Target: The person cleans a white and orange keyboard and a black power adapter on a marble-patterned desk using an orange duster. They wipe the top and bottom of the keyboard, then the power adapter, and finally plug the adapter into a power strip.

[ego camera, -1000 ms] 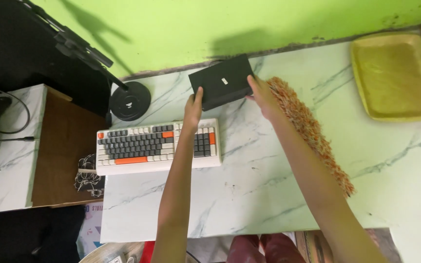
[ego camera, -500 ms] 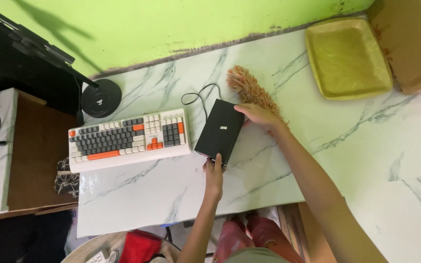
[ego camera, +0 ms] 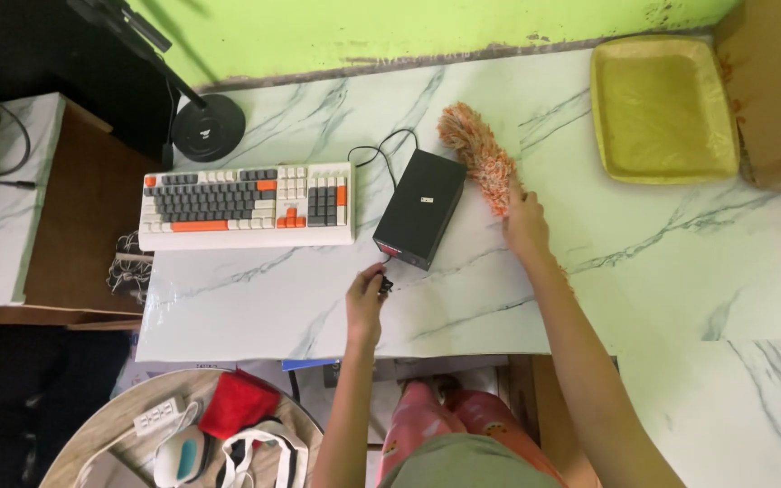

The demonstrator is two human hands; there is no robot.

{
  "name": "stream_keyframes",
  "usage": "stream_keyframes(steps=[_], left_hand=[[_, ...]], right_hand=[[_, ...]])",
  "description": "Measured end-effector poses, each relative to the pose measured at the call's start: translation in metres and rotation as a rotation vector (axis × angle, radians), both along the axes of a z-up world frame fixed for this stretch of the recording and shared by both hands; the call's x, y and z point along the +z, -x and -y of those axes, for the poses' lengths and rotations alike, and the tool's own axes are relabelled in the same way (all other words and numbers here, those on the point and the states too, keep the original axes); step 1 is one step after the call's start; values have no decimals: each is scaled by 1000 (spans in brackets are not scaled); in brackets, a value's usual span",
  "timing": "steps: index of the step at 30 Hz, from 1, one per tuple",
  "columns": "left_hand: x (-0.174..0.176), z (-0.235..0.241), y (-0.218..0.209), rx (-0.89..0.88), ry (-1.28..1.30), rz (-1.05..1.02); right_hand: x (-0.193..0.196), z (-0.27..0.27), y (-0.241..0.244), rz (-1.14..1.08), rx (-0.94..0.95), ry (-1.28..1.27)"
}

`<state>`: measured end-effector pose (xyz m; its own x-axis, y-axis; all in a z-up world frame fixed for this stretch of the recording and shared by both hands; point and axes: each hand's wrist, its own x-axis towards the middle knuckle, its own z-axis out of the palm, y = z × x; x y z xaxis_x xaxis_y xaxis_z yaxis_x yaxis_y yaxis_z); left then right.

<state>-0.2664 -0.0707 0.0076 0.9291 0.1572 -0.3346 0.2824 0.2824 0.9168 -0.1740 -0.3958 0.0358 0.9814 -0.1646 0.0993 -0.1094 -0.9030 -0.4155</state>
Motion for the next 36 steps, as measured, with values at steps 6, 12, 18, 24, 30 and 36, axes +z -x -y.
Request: stream_keyframes(steps=[6,12,18,24,30,36], left_hand=[[4,-30,-12,139,-242,118],[43,-8,-12,-93,-1323,383],[38,53,-25,-75,-936,454],[84,64,-15,18,-728,510],[77,57,-19,37,-1120,882],[100,58,-15,-20,-736,518]], right_hand=[[57,5,40,393,290,-349],[124,0,68,-20,623,-186],[112,4,58,205,598,-56],[111,37,44,16,544,-55],[127,35,54,-518,496,-328],[181,23,67,-471,254,-379]])
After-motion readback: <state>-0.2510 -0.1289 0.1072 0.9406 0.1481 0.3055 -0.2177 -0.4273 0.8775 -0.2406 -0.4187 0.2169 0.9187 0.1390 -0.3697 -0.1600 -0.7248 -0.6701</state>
